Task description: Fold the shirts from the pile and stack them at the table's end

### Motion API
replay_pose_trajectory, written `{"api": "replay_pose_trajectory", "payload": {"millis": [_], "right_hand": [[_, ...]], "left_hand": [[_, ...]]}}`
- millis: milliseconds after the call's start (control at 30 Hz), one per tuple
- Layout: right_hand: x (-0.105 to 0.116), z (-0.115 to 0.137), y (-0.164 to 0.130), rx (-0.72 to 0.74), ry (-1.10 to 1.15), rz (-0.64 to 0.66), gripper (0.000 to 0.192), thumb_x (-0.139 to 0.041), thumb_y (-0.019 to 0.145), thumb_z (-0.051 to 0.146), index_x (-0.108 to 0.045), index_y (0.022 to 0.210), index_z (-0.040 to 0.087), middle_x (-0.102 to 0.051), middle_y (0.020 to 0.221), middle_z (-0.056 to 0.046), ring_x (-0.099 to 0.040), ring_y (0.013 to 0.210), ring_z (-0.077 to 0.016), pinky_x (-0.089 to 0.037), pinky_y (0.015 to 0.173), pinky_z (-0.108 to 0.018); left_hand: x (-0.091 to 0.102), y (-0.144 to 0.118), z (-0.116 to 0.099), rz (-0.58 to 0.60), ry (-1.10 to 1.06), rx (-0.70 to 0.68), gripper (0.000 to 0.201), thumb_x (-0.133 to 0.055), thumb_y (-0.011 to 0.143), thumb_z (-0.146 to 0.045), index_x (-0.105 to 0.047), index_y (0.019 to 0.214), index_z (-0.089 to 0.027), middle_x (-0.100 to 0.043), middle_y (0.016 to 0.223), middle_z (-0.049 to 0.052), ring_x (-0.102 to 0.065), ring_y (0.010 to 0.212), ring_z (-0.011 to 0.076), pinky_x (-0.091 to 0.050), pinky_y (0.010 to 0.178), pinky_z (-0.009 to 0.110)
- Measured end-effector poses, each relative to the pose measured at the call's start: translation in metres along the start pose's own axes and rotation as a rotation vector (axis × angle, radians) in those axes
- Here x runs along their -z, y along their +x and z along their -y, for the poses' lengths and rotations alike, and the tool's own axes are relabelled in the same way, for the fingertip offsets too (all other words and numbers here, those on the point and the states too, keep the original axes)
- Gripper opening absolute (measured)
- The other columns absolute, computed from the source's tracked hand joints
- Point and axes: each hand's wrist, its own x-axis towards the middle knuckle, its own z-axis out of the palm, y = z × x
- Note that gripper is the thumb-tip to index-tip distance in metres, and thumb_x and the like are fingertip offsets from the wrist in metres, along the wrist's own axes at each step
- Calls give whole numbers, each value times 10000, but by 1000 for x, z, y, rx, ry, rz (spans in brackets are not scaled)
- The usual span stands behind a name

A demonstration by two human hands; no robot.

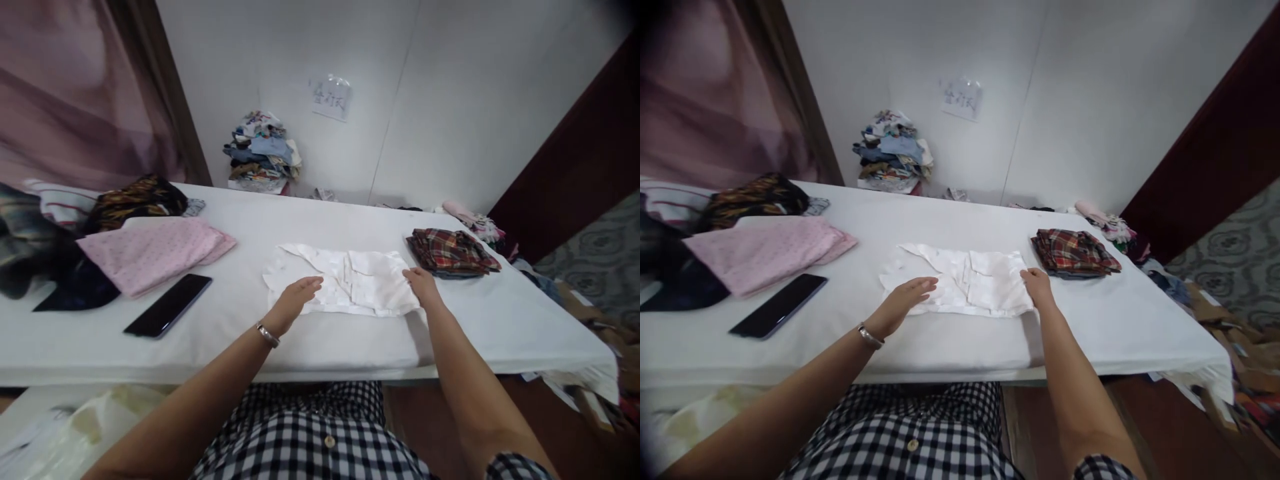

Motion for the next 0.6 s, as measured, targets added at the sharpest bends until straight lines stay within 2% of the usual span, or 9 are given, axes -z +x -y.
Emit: {"api": "replay_pose_trajectory", "payload": {"millis": [167, 333, 467, 600], "right_hand": [[-33, 48, -12, 22, 143, 102, 337, -688, 571, 291, -570, 867, 182, -541, 560, 56, -471, 459, -106, -360, 429, -217], [-83, 82, -33, 93, 97, 239, 441, -654, 649, 227, -561, 1077, 174, -549, 588, 57, -509, 452, -113, -421, 414, -221], [-126, 84, -46, 111, 3, 323, 457, -609, 716, 196, -550, 1168, 165, -523, 553, 67, -513, 419, -120, -439, 398, -225], [-159, 66, -52, 101, -102, 388, 516, -593, 747, 172, -511, 1256, 175, -564, 588, 57, -540, 409, -123, -454, 397, -224]], "left_hand": [[26, -7, 6, -68, -348, 64, 364, -685, 773, -458, -678, 994, -169, -606, 1287, 137, -578, 1167, 279, -414, 1037, 437], [44, -6, 13, -99, -537, 125, 314, -721, 760, -374, -662, 966, -144, -585, 1309, 159, -601, 1130, 276, -426, 1031, 429], [46, -6, 16, -95, -604, 157, 283, -717, 769, -353, -657, 949, -143, -577, 1314, 165, -620, 1100, 271, -430, 1026, 424], [46, -11, 17, -73, -622, 170, 269, -710, 779, -350, -658, 949, -148, -587, 1299, 159, -625, 1088, 268, -433, 1014, 414]]}}
